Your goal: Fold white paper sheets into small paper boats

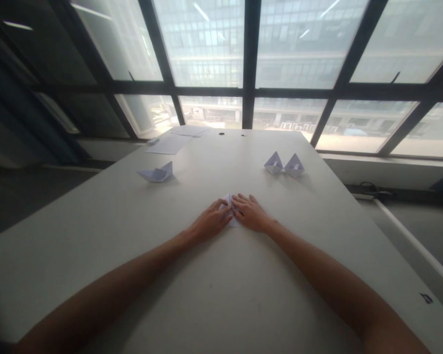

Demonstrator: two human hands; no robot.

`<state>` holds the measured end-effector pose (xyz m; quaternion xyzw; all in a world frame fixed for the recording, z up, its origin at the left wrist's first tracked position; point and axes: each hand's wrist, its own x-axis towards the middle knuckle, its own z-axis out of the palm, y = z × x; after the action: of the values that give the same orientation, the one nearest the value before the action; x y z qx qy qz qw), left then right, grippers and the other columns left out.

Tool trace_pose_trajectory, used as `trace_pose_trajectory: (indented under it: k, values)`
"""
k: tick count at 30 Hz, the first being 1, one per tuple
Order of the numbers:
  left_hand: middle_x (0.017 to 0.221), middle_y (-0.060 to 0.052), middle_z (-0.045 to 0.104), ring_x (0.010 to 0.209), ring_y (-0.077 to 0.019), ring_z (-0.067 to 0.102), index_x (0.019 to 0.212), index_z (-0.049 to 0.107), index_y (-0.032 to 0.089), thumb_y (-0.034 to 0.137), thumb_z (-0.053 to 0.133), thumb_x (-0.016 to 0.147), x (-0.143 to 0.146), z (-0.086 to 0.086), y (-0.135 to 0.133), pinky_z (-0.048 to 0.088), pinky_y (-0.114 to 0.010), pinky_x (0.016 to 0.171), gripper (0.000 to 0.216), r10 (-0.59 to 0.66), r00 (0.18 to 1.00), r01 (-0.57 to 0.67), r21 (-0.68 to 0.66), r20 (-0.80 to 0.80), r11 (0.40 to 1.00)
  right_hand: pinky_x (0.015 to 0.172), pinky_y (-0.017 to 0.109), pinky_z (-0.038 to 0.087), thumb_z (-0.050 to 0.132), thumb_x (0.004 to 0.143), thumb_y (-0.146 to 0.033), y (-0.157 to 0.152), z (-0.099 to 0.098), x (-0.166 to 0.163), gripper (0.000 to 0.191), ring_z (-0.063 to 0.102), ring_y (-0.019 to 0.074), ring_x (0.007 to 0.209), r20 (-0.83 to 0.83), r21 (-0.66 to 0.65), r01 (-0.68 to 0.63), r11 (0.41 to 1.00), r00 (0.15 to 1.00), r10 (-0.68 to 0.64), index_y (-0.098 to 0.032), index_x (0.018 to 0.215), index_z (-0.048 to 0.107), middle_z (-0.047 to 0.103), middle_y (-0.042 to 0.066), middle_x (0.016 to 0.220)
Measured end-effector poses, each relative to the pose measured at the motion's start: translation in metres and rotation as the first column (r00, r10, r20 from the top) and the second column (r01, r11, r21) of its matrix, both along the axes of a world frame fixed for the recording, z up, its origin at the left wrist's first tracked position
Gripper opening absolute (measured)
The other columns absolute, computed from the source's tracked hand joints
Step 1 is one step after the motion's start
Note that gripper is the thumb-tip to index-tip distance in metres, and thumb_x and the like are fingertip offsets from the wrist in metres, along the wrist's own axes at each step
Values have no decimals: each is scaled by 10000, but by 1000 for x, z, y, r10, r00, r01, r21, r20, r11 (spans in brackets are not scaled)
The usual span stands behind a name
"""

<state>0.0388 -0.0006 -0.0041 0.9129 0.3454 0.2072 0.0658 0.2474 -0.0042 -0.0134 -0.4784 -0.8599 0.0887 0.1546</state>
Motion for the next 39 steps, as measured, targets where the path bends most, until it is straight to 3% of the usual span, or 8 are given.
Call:
trace_pose_trajectory:
  k: [5, 12, 18, 22, 25, 29, 34, 39]
  values:
    - [1485, -109, 475, 1441, -203, 343, 1331, 562, 155, 331, 390, 1014, 3, -6, 0, 293, -371, 1197, 401, -46, 999, 46, -35, -12, 998, 1178, 527, 193, 379, 992, -317, 1, -2, 1, 523, 266, 241, 1475, 5, -2, -3, 1000, 1000, 3, -205, 1503, 379, 349, 97, 1574]
    - [1464, -81, 509, 1384, -179, 431, 1374, 532, 176, 298, 423, 997, 1, -3, 3, 329, -329, 1175, 411, -47, 999, 48, -58, 27, 997, 1177, 520, 201, 420, 963, -274, 0, -1, -1, 518, 293, 251, 1461, -5, 14, 19, 1000, 1000, -19, -198, 1475, 429, 384, 92, 1558]
    - [1218, -65, 675, 1232, -214, 564, 1032, 699, 216, 291, 422, 999, 1, 2, 3, 352, -422, 1141, 289, 50, 998, -51, -41, -22, 998, 1096, 412, 347, 535, 929, -364, -10, 8, -9, 357, 549, 259, 1226, -82, 128, 73, 989, 995, -63, -226, 1223, 683, 649, 93, 1303]
    - [1121, -66, 669, 1052, -189, 640, 1017, 653, 214, 271, 464, 974, 0, 4, 3, 496, -309, 961, 202, 114, 993, -113, -95, 5, 989, 1027, 393, 403, 474, 965, -329, -11, 9, -10, 315, 609, 245, 1103, -125, 99, 128, 987, 985, -116, -225, 1132, 719, 724, 92, 1123]
    - [1138, -60, 638, 1045, -178, 635, 1090, 616, 222, 263, 465, 969, -1, 2, 3, 502, -289, 945, 198, 90, 995, -86, -108, 30, 990, 1066, 400, 373, 449, 973, -315, -9, 6, -11, 388, 544, 244, 1226, -123, 107, 143, 984, 984, -129, -199, 1303, 616, 658, 109, 1278]
    - [1314, -89, 574, 1204, -180, 568, 1302, 520, 212, 265, 435, 974, -1, -5, 6, 441, -302, 1052, 343, 68, 997, -65, -91, 29, 994, 1178, 485, 210, 385, 993, -327, -8, 1, -12, 516, 309, 247, 1450, -23, 47, 54, 997, 998, -53, -187, 1489, 405, 410, 100, 1543]
    - [1569, -144, 343, 1478, -264, 256, 1500, 339, 141, 314, 324, 1007, -3, -18, 12, 189, -478, 1204, 522, 125, 977, -135, -47, -174, 990, 1191, 581, 79, 331, 1007, -404, -8, 1, -12, 579, 188, 269, 1498, 62, -8, 43, 999, 997, -42, -192, 1545, 290, 303, 102, 1593]
    - [1597, -217, 207, 1499, -332, 133, 1520, 292, 56, 563, 292, 990, -13, -18, 15, 172, -504, 1191, 733, 244, 928, -268, -49, -281, 962, 1184, 607, 78, 312, 1009, -413, -8, 2, -12, 575, 171, 273, 1502, 95, -14, 49, 999, 994, -47, -194, 1540, 302, 289, 96, 1598]
